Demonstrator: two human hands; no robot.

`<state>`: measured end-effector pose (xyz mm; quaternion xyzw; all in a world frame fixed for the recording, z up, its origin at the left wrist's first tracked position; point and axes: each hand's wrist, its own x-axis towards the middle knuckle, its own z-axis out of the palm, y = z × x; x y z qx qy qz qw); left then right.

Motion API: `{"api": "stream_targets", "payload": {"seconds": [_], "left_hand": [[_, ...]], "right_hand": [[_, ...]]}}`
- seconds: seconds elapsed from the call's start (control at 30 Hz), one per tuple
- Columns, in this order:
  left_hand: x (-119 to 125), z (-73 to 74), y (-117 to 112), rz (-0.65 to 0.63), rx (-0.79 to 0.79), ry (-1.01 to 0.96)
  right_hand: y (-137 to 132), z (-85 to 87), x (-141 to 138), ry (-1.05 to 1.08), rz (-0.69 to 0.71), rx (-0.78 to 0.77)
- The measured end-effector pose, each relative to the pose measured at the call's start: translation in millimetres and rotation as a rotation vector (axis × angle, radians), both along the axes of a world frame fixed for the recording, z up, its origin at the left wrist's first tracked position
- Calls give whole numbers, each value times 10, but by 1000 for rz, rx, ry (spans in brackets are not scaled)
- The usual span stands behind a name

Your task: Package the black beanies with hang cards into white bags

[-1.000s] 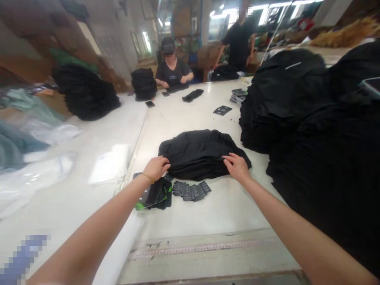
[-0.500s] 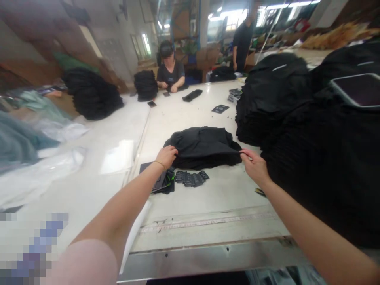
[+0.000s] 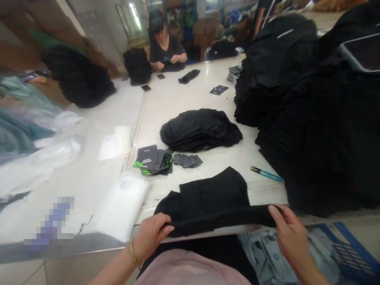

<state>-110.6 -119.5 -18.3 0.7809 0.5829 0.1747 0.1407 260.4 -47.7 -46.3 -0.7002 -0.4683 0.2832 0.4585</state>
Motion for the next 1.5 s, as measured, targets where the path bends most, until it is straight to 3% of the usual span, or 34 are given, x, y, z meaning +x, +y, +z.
{"api": "stream_targets", "payload": {"seconds": [0.1, 0.23, 0.3, 0.43, 0.57, 0.67, 0.73, 0.8, 0.9, 0.93, 1.0, 1.1, 1.17, 1.23, 1.3, 1.37, 1.43, 1.5], "left_hand": [[0, -130, -27, 237, -199, -100], [-66, -190, 339, 502, -284, -248], [-121, -250, 435, 582, -303, -325], [-198, -388, 285, 579, -302, -404], [-246, -418, 105, 637, -335, -244], [-302, -367, 117, 593, -312, -67], [-305, -304, 193, 509, -276, -46], [-230, -223, 341, 396, -207, -105], [58, -116, 707, 171, -169, -237], [182, -101, 848, 75, -196, -271], [413, -118, 1104, -103, -280, -280], [587, -221, 1292, -237, -361, -176], [565, -284, 1260, -281, -376, -148], [493, -310, 1143, -298, -377, -205], [448, -308, 999, -263, -374, -267], [475, -314, 876, -189, -361, -266], [571, -348, 795, -85, -353, -207], [702, -396, 758, 41, -327, -147]], "right_hand": [[230, -110, -143, -122, 17, -25], [894, -151, -463, -413, 175, 216], [1087, -190, -633, -515, 264, 304], [945, -320, -776, -751, 505, 399], [720, -479, -608, -951, 850, 324], [709, -505, -519, -984, 900, 280], [610, -442, -609, -947, 864, 338], [368, -357, -842, -869, 886, 452], [-113, -303, -1339, -763, 1137, 573], [-245, -314, -1492, -741, 1160, 567], [-415, -361, -1707, -679, 1116, 517], [-465, -410, -1727, -399, 1003, 391], [-431, -402, -1587, -34, 885, 192], [-372, -380, -1412, 435, 613, -59], [-297, -365, -1265, 788, 321, -229], [-233, -355, -1171, 985, 145, -324], [-217, -340, -1115, 1052, 88, -388], [-266, -313, -1063, 987, 51, -411]]}}
